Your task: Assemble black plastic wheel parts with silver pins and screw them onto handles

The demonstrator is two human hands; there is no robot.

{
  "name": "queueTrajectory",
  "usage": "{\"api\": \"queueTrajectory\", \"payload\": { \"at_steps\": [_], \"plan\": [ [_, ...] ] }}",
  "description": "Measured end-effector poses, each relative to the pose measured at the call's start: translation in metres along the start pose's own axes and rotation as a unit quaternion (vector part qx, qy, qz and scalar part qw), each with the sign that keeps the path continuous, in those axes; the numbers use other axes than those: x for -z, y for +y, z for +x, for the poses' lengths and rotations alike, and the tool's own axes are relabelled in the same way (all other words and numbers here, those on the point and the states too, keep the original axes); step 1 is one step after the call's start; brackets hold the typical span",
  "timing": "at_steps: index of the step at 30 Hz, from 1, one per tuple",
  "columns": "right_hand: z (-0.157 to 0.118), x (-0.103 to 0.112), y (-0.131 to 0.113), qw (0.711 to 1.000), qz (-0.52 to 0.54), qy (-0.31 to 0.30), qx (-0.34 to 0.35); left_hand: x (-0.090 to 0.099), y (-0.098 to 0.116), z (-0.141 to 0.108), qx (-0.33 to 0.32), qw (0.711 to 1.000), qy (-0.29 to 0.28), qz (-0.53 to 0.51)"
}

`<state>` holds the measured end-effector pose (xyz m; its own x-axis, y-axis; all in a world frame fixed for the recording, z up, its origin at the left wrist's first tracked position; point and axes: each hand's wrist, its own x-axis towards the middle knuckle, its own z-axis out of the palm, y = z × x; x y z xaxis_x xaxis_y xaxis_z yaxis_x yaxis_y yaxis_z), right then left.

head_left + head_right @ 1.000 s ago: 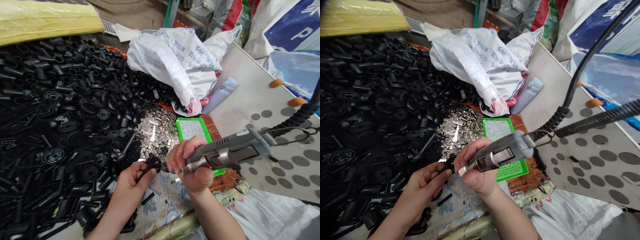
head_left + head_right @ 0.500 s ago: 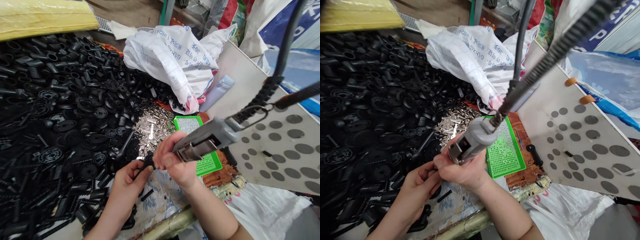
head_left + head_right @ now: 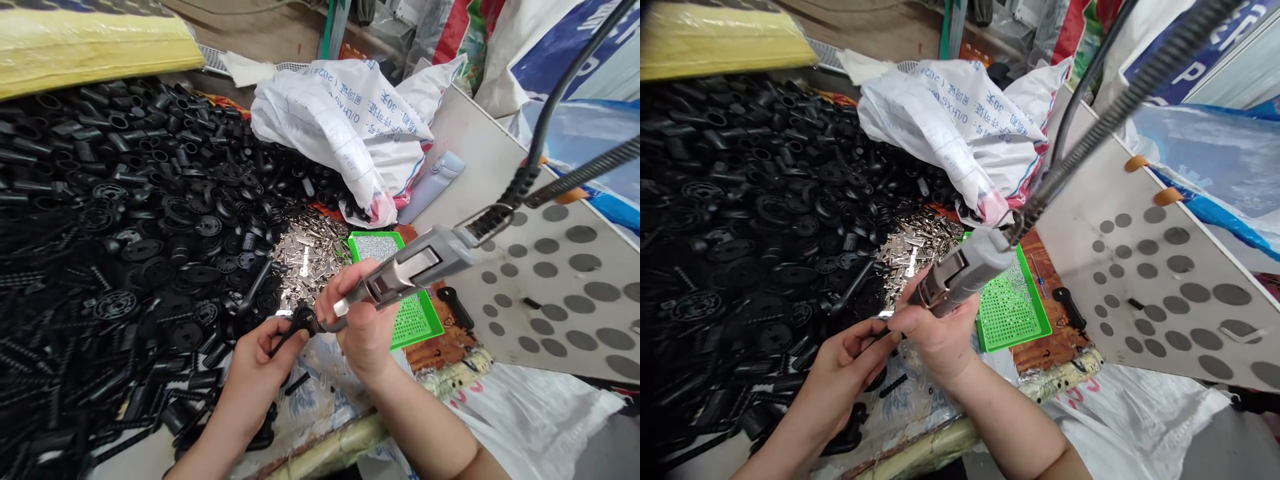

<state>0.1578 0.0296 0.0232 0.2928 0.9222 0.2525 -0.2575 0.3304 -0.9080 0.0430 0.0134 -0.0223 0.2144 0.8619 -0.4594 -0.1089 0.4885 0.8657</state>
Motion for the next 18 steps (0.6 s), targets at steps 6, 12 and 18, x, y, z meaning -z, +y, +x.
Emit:
{"api": "queueTrajectory", "payload": {
  "at_steps": [6,12,18],
  "plan": [
    [0.013,0.0,-0.019,0.996,0.041,-0.007,0.077,0.003,-0.002,-0.001,-0.003,0.999,-0.023,0.032],
    [0.022,-0.001,-0.014,0.998,0.022,0.002,0.061,0.005,0.0,-0.008,-0.017,0.998,-0.03,0.045],
    [0.018,-0.002,-0.005,0.998,0.03,-0.015,0.052,0.004,0.002,-0.007,-0.01,0.999,-0.036,0.031]
  ]
}}
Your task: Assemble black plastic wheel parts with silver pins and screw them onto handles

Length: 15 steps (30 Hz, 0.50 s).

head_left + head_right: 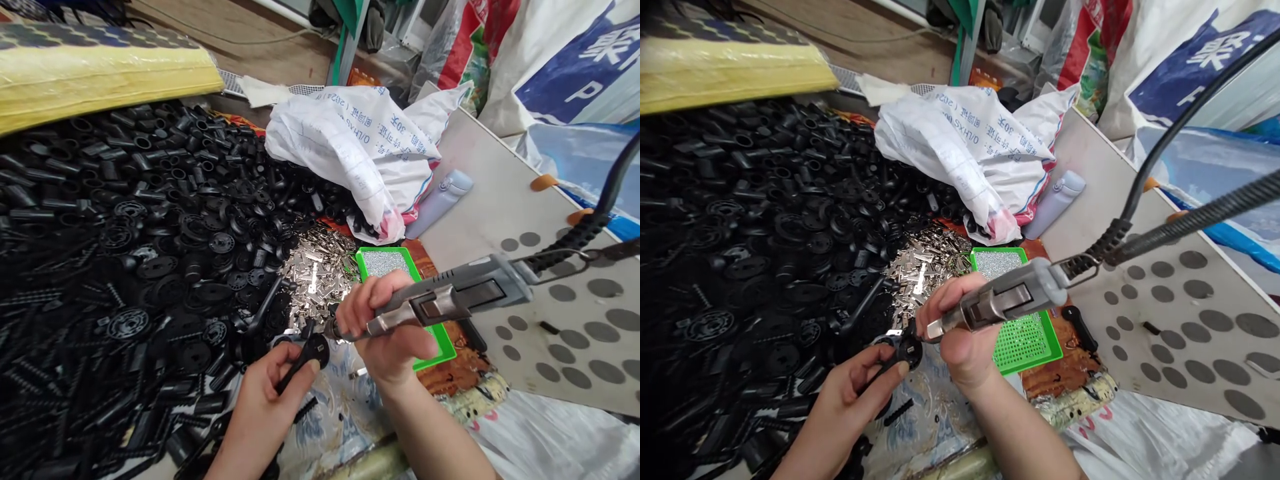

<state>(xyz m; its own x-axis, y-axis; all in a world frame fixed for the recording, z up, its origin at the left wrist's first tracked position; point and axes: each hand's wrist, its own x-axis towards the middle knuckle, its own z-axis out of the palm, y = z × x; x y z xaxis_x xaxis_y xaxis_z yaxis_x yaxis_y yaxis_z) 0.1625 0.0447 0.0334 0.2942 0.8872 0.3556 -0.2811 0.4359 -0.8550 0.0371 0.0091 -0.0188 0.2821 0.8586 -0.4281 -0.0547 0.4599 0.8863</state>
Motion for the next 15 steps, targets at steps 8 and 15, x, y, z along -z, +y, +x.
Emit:
{"api": "queueTrajectory", "payload": {
  "at_steps": [8,15],
  "plan": [
    [-0.0017,-0.0038,0.0021,0.998,0.043,-0.04,0.009,0.0005,0.0009,0.0001,0.007,1.0,0.009,0.004],
    [-0.0029,-0.0024,0.0064,0.998,0.012,-0.054,-0.011,0.0011,0.0025,0.0005,0.004,1.0,-0.006,-0.001]
  ]
}}
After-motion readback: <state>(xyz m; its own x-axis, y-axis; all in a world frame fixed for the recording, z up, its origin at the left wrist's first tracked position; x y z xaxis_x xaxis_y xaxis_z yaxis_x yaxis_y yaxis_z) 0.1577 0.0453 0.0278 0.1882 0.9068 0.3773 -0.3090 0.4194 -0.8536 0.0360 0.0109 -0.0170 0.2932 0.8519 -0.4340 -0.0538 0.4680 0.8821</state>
